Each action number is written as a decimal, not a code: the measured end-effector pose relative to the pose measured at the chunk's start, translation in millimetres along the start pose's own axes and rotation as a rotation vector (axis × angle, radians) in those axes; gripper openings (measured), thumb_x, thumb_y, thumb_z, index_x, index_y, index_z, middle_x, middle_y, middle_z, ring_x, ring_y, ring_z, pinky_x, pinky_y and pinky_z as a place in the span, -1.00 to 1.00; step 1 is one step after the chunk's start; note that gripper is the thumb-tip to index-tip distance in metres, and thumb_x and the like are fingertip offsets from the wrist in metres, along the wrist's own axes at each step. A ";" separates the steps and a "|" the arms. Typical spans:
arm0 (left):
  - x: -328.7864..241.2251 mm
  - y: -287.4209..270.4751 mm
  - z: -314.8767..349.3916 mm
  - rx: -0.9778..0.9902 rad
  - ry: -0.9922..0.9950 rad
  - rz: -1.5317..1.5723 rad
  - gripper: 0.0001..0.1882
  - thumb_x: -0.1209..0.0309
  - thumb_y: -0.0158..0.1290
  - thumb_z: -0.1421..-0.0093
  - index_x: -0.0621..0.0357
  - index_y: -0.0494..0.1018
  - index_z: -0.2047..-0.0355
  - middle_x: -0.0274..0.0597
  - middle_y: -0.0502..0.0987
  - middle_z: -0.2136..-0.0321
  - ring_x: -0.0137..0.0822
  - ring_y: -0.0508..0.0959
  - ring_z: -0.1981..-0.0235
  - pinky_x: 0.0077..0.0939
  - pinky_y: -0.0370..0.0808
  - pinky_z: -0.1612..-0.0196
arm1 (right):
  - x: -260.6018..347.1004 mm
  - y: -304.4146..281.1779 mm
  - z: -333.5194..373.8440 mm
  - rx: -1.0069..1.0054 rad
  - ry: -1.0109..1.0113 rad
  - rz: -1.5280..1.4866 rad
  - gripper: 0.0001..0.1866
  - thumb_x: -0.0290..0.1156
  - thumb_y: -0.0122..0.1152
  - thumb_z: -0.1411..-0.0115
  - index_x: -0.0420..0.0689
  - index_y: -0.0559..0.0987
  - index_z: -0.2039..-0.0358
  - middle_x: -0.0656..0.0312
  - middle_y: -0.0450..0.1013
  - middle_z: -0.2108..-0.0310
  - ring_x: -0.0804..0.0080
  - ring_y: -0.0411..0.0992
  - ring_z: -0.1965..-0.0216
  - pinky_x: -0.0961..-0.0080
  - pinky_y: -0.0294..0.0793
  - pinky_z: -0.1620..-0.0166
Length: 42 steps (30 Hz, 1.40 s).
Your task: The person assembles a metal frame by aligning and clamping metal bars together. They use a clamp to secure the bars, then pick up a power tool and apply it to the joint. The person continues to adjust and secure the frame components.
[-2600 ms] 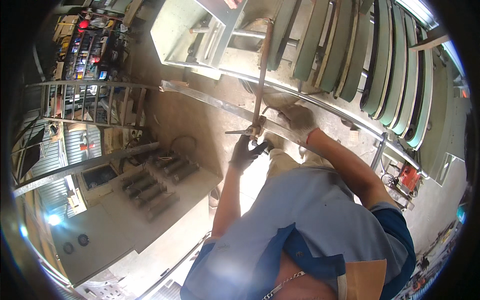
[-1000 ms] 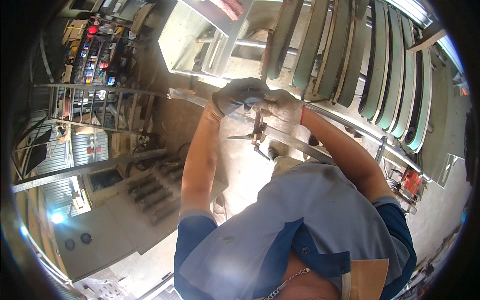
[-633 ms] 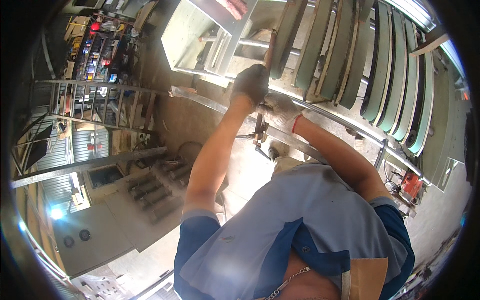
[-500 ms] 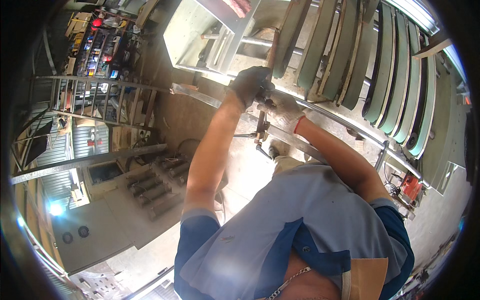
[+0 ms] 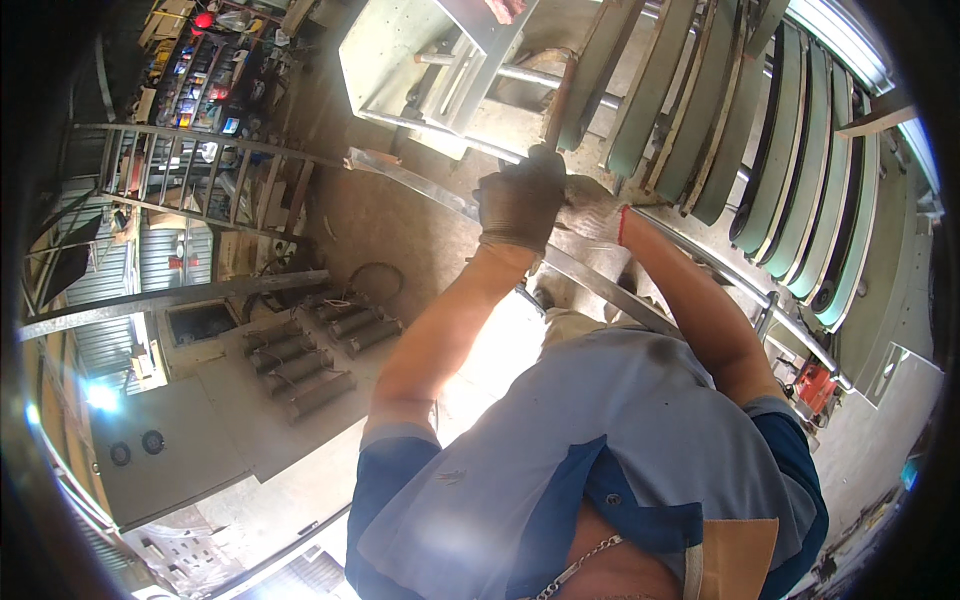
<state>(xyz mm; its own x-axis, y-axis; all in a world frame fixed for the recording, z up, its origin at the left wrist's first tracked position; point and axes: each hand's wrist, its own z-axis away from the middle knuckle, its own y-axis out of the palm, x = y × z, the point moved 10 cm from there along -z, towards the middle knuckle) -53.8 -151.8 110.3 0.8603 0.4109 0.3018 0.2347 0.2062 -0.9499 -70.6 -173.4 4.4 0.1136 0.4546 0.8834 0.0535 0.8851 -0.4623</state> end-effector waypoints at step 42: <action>96.4 195.1 208.7 0.015 -0.927 1.649 -0.74 0.25 -0.04 -0.42 0.18 0.49 0.15 -0.30 0.56 0.40 -0.46 0.58 0.41 -0.54 0.53 0.39 | -36.5 19.2 -8.2 -0.142 0.220 -0.474 -0.45 0.13 0.01 -0.35 -0.15 0.57 0.06 0.23 0.56 0.30 0.45 0.53 0.22 0.41 0.51 0.08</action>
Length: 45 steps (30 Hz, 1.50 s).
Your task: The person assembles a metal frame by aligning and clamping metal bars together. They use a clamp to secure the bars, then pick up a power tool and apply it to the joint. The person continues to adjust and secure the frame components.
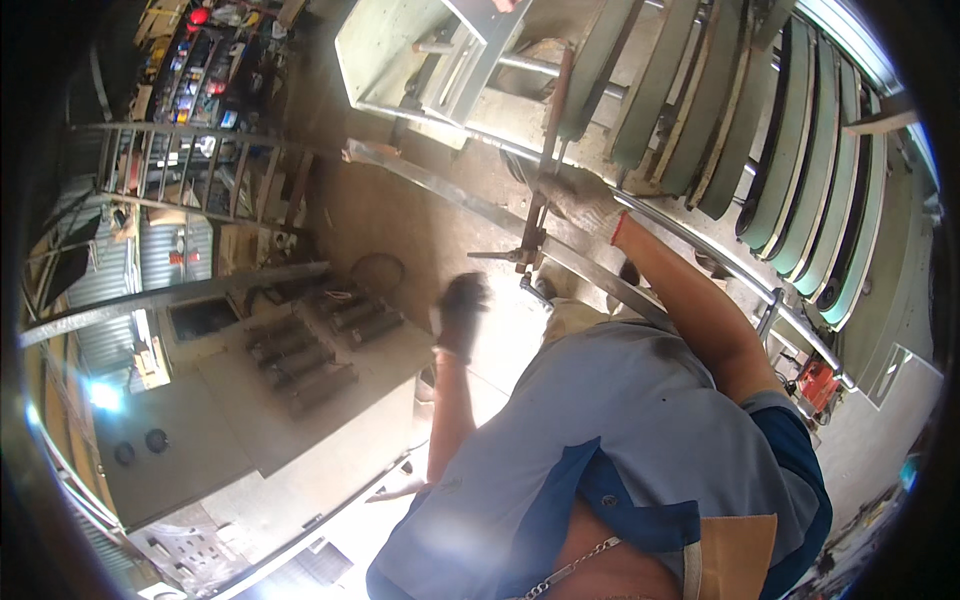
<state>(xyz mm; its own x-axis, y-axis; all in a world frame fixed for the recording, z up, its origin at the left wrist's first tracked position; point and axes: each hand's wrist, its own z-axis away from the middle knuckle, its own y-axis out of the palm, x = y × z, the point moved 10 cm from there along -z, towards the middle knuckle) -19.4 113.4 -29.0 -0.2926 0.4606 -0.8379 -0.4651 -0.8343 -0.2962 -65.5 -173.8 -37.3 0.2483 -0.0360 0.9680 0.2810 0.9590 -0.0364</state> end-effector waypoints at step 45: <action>33.1 77.0 15.5 0.165 0.363 -0.447 -0.60 0.22 0.15 -0.26 0.05 0.46 -0.06 -0.04 0.65 0.30 0.00 0.66 0.33 -0.21 0.56 0.34 | -8.0 28.5 -18.0 -0.162 0.267 -0.485 -0.63 -0.06 0.22 -0.20 -0.16 0.54 0.32 0.28 0.46 0.48 0.51 0.39 0.48 0.50 0.40 0.39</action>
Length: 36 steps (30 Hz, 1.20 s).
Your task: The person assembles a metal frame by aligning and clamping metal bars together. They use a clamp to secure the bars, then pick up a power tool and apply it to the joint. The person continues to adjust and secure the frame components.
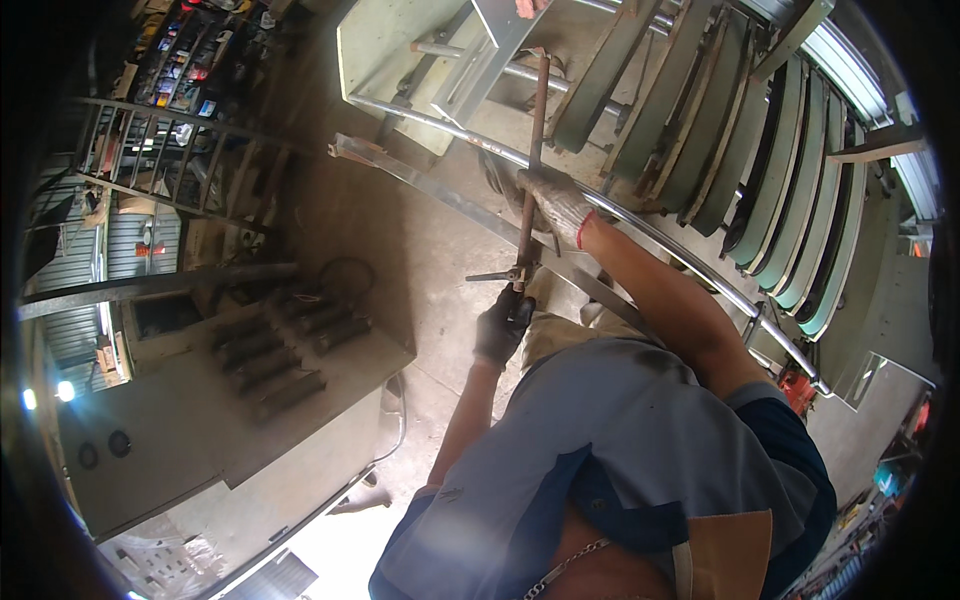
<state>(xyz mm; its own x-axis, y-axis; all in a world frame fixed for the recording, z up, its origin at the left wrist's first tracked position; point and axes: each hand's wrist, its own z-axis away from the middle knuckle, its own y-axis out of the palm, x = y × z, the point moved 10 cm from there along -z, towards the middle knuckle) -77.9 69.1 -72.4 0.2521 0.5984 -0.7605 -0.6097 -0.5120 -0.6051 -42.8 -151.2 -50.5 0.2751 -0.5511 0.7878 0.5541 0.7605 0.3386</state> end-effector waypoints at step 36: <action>75.1 58.7 9.3 0.035 -0.548 1.045 -0.54 0.04 -0.05 -0.37 0.05 0.34 -0.12 -0.23 0.51 0.35 -0.37 0.58 0.38 -0.47 0.55 0.42 | 6.3 11.6 0.7 0.101 0.004 -0.105 -0.76 -0.24 0.18 -0.32 -0.17 0.50 0.20 0.30 0.41 0.36 0.49 0.38 0.37 0.47 0.44 0.23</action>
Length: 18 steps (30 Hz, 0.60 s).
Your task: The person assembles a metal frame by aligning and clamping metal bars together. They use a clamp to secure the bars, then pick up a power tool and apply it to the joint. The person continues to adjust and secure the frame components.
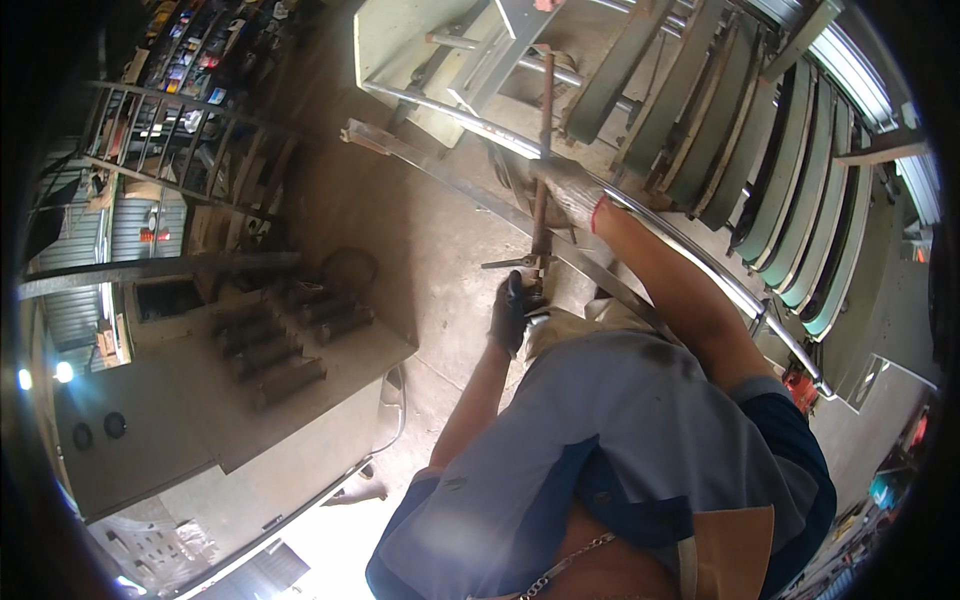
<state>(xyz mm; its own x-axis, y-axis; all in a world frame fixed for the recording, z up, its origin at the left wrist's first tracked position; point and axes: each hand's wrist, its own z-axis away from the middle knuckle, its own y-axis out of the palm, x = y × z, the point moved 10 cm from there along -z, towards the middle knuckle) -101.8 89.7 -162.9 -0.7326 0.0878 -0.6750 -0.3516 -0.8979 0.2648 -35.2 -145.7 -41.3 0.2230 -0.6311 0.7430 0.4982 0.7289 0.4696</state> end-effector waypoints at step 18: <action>48.1 6.6 -1.0 0.313 0.550 -1.404 -0.63 0.36 -0.10 -0.32 0.26 0.38 -0.08 0.00 0.59 0.20 0.02 0.63 0.30 -0.14 0.55 0.22 | -59.4 2.1 15.1 0.029 -0.040 0.380 -0.58 -0.04 0.17 -0.29 -0.21 0.52 0.21 0.22 0.48 0.47 0.47 0.48 0.46 0.48 0.47 0.46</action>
<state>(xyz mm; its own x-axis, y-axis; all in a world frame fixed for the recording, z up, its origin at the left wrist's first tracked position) -138.7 87.5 -194.3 0.5562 0.5298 -0.6402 -0.7082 -0.1008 -0.6987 -60.1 -102.6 -77.2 0.3540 -0.3043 0.8844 0.3624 0.9163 0.1703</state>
